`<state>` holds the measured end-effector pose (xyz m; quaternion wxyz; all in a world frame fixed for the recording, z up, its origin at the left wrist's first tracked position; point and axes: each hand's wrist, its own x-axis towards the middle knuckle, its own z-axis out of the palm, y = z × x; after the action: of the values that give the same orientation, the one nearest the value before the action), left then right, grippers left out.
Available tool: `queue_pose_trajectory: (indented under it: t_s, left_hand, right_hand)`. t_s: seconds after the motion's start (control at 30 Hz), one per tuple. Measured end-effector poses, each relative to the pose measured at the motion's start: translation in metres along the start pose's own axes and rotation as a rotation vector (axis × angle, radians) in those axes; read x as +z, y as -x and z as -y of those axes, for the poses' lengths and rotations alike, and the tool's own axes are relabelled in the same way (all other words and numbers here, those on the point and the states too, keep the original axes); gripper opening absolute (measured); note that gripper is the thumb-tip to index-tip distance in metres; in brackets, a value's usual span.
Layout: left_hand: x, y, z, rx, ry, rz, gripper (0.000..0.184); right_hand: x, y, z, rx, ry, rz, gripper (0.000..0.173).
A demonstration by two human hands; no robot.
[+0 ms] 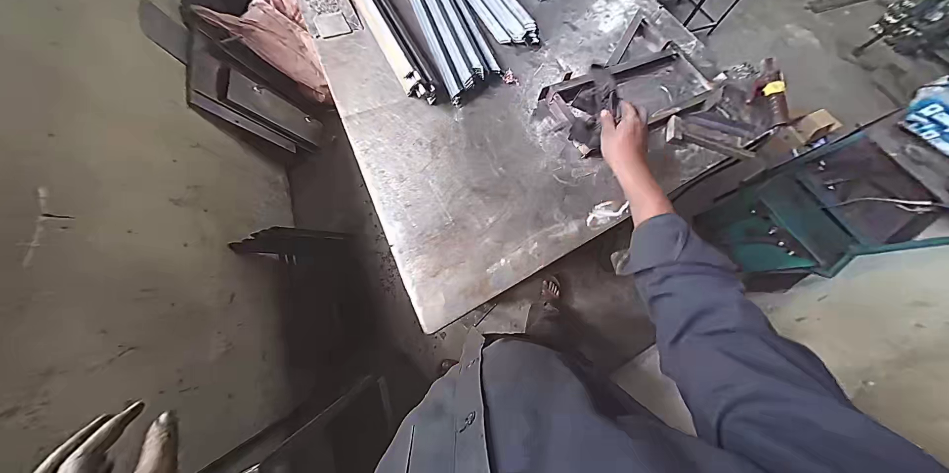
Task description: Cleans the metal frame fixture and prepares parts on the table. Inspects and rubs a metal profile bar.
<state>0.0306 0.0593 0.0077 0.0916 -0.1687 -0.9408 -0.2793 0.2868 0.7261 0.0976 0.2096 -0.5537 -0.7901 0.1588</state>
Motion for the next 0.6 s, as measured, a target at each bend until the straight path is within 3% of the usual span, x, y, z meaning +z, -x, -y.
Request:
queue_pose_trajectory:
  t_s: [0.1, 0.17, 0.23, 0.3, 0.33, 0.47, 0.53, 0.6]
  left_hand:
    - [0.027, 0.011, -0.106, -0.011, 0.084, 0.061, 0.041]
    - [0.057, 0.01, -0.164, 0.024, 0.098, 0.052, 0.044]
    - [0.087, 0.021, -0.206, 0.016, 0.073, 0.119, 0.05]
    - [0.117, 0.032, -0.239, -0.007, 0.091, 0.176, 0.05]
    - [0.133, 0.036, -0.253, -0.028, 0.096, 0.186, 0.052]
    - [0.171, 0.061, -0.3, -0.079, -0.142, 0.126, 0.058]
    - [0.175, 0.061, -0.299, -0.045, -0.156, 0.09, 0.057]
    - [0.174, 0.057, -0.294, -0.034, -0.156, 0.099, 0.054]
  right_hand:
    - [0.012, -0.021, -0.025, -0.067, 0.277, 0.284, 0.047]
    - [0.03, -0.004, -0.039, -0.248, 0.402, 0.295, 0.036]
    - [0.02, 0.02, -0.057, -0.377, 0.397, 0.435, 0.028]
    - [-0.011, 0.026, -0.074, -0.413, 0.284, 0.722, 0.032]
    - [-0.028, 0.014, -0.076, -0.401, 0.207, 0.777, 0.035]
    - [-0.066, -0.087, -0.035, -0.457, -0.02, 0.355, 0.036]
    - [-0.037, -0.143, 0.001, -0.49, -0.105, 0.326, 0.042]
    - [0.026, -0.176, 0.018, -0.581, -0.104, 0.443, 0.046]
